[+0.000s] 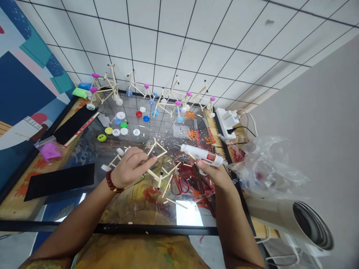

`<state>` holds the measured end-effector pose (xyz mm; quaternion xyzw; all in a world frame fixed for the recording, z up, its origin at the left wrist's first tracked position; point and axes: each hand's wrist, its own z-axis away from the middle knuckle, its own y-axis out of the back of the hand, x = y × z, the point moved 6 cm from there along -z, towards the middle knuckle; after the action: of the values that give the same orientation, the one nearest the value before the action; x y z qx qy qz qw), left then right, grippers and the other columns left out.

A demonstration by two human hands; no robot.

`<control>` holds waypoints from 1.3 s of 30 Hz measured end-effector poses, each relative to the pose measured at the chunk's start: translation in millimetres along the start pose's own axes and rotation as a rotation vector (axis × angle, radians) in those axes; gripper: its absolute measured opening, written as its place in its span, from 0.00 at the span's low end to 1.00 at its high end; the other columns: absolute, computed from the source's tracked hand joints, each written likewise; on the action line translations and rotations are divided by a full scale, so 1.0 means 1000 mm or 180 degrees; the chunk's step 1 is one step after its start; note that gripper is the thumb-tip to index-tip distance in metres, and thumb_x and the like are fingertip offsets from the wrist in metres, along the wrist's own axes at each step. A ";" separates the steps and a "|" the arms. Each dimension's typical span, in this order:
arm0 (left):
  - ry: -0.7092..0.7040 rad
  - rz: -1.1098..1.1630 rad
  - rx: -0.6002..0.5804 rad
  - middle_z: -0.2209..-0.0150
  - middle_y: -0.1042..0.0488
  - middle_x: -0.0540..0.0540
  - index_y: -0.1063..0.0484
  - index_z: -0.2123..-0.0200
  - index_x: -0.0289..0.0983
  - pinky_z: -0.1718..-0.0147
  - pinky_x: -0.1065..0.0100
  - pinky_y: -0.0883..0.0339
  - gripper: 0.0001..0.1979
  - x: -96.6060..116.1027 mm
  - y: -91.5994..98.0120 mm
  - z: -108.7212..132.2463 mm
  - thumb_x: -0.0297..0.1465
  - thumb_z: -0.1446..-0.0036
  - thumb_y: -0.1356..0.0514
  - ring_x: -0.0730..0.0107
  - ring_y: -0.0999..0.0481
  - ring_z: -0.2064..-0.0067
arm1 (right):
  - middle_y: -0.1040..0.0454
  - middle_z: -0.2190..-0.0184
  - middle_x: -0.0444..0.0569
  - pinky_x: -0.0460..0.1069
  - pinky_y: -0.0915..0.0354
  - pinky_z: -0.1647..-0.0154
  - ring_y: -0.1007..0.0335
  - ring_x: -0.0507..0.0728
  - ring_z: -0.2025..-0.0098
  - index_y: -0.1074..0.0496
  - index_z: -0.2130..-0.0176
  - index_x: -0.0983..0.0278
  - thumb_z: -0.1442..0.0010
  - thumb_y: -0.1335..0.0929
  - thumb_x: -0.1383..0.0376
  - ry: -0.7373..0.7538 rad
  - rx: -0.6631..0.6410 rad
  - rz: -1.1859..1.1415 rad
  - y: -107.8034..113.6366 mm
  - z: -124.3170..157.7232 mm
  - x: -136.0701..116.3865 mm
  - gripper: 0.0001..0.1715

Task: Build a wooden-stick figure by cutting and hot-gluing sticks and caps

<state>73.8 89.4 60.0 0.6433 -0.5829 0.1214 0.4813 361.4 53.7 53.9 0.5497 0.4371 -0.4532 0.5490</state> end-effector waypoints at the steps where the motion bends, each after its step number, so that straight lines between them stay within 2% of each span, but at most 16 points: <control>1: -0.0061 -0.0024 -0.0109 0.72 0.25 0.43 0.18 0.56 0.46 0.56 0.52 0.29 0.16 0.003 -0.003 -0.001 0.26 0.49 0.32 0.56 0.25 0.65 | 0.19 0.66 0.49 0.54 0.28 0.62 0.24 0.61 0.63 0.20 0.62 0.61 0.49 0.26 0.44 0.0017 -0.0093 0.0039 -0.003 -0.002 -0.005 0.25; 2: -0.0212 -0.0093 -0.0205 0.71 0.24 0.43 0.18 0.56 0.46 0.56 0.52 0.29 0.16 0.009 -0.006 -0.003 0.25 0.49 0.32 0.57 0.24 0.64 | 0.19 0.66 0.49 0.54 0.28 0.61 0.24 0.62 0.62 0.20 0.61 0.61 0.47 0.27 0.44 0.0041 -0.0214 0.0084 -0.006 -0.004 -0.010 0.25; 4: -0.0789 -0.0432 -0.0225 0.70 0.23 0.45 0.19 0.56 0.46 0.56 0.56 0.27 0.17 0.026 -0.009 -0.004 0.23 0.48 0.32 0.61 0.24 0.64 | 0.19 0.65 0.49 0.54 0.28 0.58 0.24 0.62 0.60 0.20 0.58 0.61 0.45 0.28 0.46 0.0072 -0.0493 0.0238 -0.014 -0.008 -0.019 0.24; 7: -0.1901 -0.1199 0.0052 0.68 0.24 0.49 0.22 0.56 0.42 0.56 0.62 0.26 0.16 0.055 -0.014 0.000 0.20 0.47 0.34 0.67 0.24 0.63 | 0.18 0.62 0.49 0.53 0.29 0.57 0.24 0.61 0.59 0.21 0.52 0.62 0.42 0.29 0.49 0.0026 -0.0809 0.0512 -0.022 -0.013 -0.022 0.26; 10: -0.2386 -0.1671 0.0200 0.68 0.25 0.49 0.23 0.58 0.37 0.55 0.64 0.26 0.13 0.067 -0.019 0.005 0.19 0.47 0.34 0.70 0.25 0.62 | 0.18 0.62 0.49 0.53 0.29 0.56 0.23 0.61 0.59 0.22 0.49 0.63 0.41 0.29 0.51 -0.0037 -0.0928 0.0617 -0.026 -0.015 -0.019 0.25; 16: -0.2535 -0.1793 0.0127 0.67 0.25 0.47 0.24 0.56 0.34 0.55 0.61 0.25 0.15 0.066 -0.022 0.012 0.20 0.49 0.32 0.68 0.25 0.62 | 0.18 0.61 0.49 0.53 0.29 0.56 0.23 0.61 0.59 0.22 0.49 0.62 0.43 0.27 0.52 -0.0043 -0.0932 0.0543 -0.028 -0.017 -0.015 0.26; 20: -0.2538 -0.1799 0.0190 0.68 0.25 0.48 0.24 0.58 0.35 0.55 0.61 0.25 0.14 0.067 -0.020 0.012 0.20 0.48 0.33 0.69 0.25 0.62 | 0.17 0.62 0.50 0.53 0.29 0.57 0.22 0.61 0.60 0.22 0.48 0.63 0.44 0.27 0.53 -0.0157 -0.0878 0.0535 -0.029 -0.018 -0.015 0.27; 26: -0.2495 -0.1756 0.0139 0.68 0.25 0.48 0.24 0.57 0.35 0.53 0.60 0.25 0.14 0.066 -0.021 0.013 0.20 0.48 0.33 0.68 0.24 0.61 | 0.18 0.58 0.51 0.56 0.30 0.50 0.23 0.64 0.54 0.21 0.49 0.63 0.44 0.27 0.52 -0.0080 -0.0734 0.0443 -0.030 -0.018 -0.019 0.27; 39: -0.2491 -0.1711 0.0217 0.67 0.25 0.47 0.24 0.56 0.34 0.53 0.61 0.26 0.15 0.064 -0.019 0.014 0.21 0.48 0.33 0.67 0.25 0.61 | 0.18 0.57 0.51 0.57 0.30 0.49 0.22 0.65 0.53 0.21 0.50 0.62 0.49 0.25 0.53 -0.0227 -0.0816 0.0408 -0.033 -0.019 -0.016 0.29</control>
<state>103.3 35.2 90.0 0.7841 -0.5290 -0.2399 0.2185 325.7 73.1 61.9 0.4854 0.4356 -0.3769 0.6576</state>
